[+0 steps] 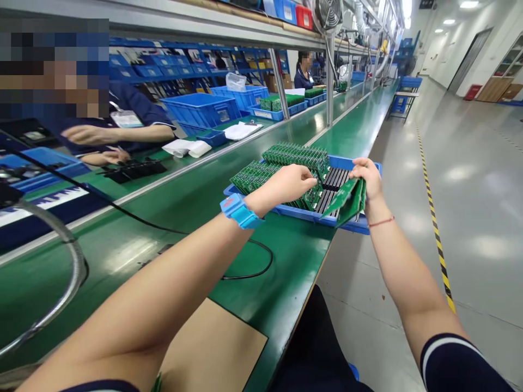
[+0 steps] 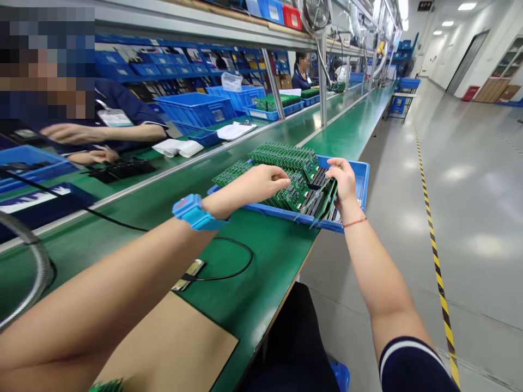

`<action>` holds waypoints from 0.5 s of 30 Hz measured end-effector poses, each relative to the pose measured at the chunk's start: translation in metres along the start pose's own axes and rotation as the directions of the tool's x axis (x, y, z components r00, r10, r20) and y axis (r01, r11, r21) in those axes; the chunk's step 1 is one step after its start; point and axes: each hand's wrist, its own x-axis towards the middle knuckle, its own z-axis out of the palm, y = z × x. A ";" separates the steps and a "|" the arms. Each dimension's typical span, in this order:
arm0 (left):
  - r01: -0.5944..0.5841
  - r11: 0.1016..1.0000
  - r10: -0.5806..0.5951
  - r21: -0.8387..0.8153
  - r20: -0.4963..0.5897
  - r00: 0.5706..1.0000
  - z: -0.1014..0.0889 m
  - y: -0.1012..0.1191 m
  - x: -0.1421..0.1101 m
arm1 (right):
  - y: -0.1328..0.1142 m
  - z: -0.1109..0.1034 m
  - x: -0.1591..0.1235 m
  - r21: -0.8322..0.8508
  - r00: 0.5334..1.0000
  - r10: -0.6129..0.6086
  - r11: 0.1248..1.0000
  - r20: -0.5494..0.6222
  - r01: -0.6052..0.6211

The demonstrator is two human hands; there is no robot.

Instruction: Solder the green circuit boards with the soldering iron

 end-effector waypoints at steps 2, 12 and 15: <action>0.011 1.000 -0.011 0.006 0.003 1.000 0.001 -0.006 0.001 | 0.010 0.010 0.031 -0.053 0.999 0.020 0.998 0.025 -0.019; 0.067 0.998 -0.067 -0.019 0.029 0.997 0.014 -0.040 -0.004 | 0.077 0.039 0.085 -0.262 0.979 0.122 0.962 0.165 -0.076; 0.076 0.997 -0.076 -0.006 0.047 0.996 0.015 -0.041 -0.003 | 0.090 0.041 0.088 -0.280 0.978 0.134 0.956 0.161 -0.084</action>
